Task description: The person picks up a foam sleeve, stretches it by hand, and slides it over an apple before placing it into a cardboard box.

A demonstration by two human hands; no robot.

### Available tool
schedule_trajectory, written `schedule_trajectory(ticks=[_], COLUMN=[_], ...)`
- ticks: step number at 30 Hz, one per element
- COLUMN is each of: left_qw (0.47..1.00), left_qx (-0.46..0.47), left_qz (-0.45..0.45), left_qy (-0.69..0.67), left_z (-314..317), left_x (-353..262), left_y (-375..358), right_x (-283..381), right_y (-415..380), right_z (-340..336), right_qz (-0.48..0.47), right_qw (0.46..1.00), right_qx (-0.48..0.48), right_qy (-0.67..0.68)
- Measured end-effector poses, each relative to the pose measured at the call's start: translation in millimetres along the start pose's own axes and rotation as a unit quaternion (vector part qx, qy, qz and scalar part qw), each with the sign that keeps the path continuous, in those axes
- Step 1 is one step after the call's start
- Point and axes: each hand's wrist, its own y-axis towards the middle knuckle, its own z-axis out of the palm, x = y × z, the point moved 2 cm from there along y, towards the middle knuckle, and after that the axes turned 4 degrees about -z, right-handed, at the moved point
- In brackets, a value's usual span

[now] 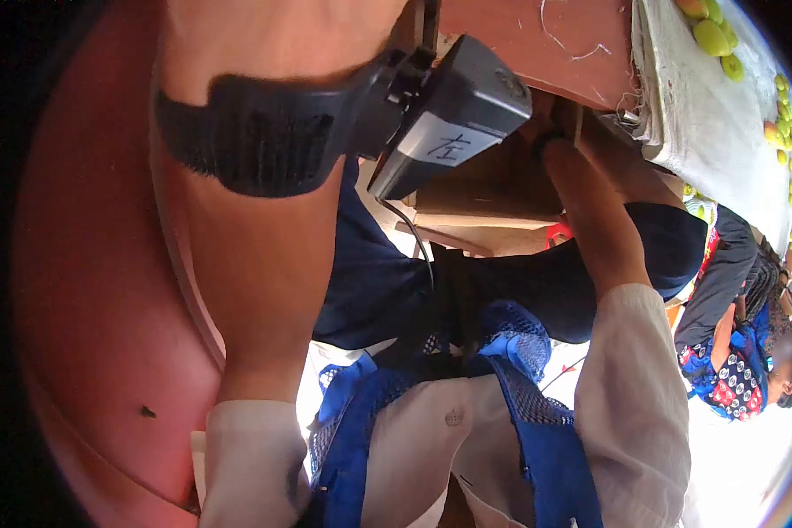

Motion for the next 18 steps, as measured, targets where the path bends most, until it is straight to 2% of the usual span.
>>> schedule_trajectory(ticks=[10, 17, 18], left_qw=[1.000, 0.999, 0.999], left_qx=[-0.003, 0.003, 0.004], left_qz=[-0.004, -0.006, -0.005], left_qy=[0.019, 0.033, 0.033], left_z=[12, 18, 19], left_x=[-3, -2, -3], left_y=[-15, -23, -23], right_x=[1, 0, 7], right_y=[3, -7, -4], right_z=[14, 71, 72], right_qz=[0.012, -0.028, 0.001], right_qw=[0.997, 0.996, 0.980], right_qx=[-0.070, -0.086, -0.147], right_qy=[0.042, 0.026, 0.131])
